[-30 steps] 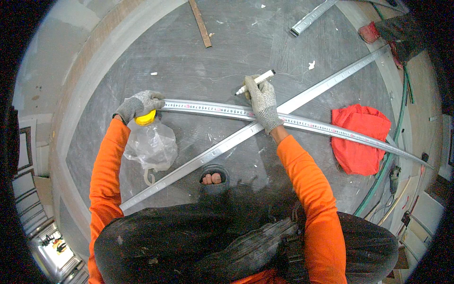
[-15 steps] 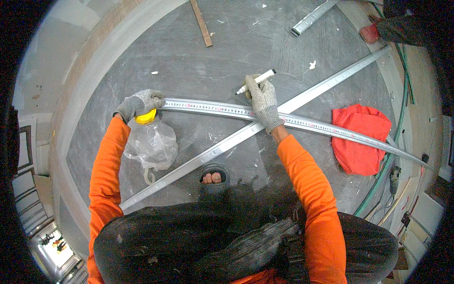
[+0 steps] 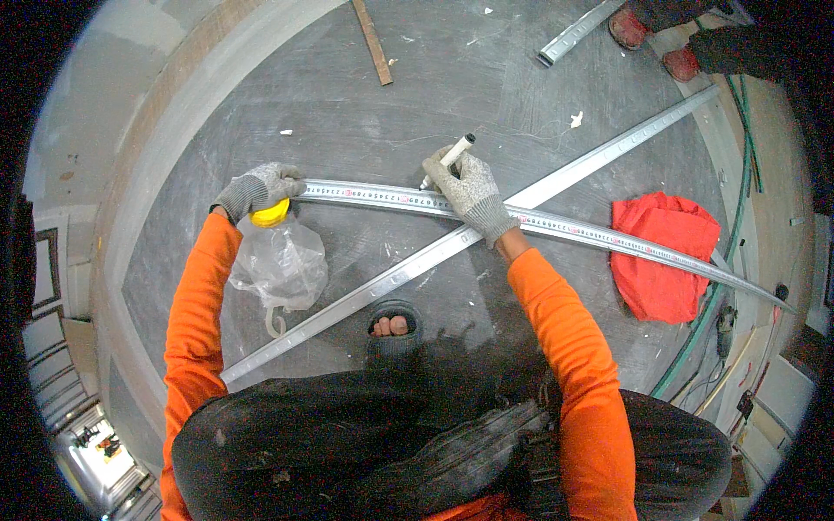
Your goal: The person measures and marks a long metal profile using a tape measure and a marker. They then use a set square to draw a perpendicular line across the profile. Finally, they use an angle grinder to cut the metal profile at the marked line.
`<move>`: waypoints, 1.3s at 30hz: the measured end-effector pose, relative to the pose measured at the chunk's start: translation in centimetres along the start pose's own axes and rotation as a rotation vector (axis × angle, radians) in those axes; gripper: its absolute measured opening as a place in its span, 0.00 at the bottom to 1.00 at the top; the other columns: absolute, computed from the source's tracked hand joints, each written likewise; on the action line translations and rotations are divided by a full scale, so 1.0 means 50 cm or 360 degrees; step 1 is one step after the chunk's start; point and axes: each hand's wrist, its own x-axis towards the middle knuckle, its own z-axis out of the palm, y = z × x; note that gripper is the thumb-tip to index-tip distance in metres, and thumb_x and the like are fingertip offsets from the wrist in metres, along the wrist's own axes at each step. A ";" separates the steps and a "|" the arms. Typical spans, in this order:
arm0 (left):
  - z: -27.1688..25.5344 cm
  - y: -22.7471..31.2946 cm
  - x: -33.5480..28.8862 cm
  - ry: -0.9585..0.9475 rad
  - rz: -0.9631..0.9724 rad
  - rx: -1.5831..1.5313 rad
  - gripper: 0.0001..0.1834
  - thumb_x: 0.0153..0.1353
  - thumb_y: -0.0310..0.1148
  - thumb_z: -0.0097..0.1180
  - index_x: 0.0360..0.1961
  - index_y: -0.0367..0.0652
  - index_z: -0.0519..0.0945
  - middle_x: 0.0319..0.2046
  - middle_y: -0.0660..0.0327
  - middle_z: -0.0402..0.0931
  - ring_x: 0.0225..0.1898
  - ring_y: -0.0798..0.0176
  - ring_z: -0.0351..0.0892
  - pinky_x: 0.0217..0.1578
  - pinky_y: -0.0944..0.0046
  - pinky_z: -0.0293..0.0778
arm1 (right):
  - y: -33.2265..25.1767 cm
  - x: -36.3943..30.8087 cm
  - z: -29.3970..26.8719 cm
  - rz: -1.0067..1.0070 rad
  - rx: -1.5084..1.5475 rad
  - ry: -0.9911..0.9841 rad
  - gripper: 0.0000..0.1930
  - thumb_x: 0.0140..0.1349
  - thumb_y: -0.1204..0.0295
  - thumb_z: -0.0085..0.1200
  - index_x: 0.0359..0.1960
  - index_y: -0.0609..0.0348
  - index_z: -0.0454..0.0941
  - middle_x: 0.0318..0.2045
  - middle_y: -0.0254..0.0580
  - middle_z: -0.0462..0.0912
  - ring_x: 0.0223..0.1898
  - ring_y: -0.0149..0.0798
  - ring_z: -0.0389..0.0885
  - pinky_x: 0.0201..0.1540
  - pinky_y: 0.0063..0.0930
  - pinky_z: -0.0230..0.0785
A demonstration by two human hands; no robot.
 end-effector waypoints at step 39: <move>0.011 -0.026 0.022 -0.0076 0.0028 0.0008 0.29 0.72 0.55 0.54 0.64 0.47 0.82 0.57 0.51 0.84 0.60 0.49 0.82 0.62 0.50 0.75 | -0.004 0.000 0.002 -0.0022 -0.0153 -0.0006 0.25 0.71 0.47 0.57 0.49 0.61 0.82 0.36 0.48 0.87 0.41 0.40 0.87 0.49 0.38 0.77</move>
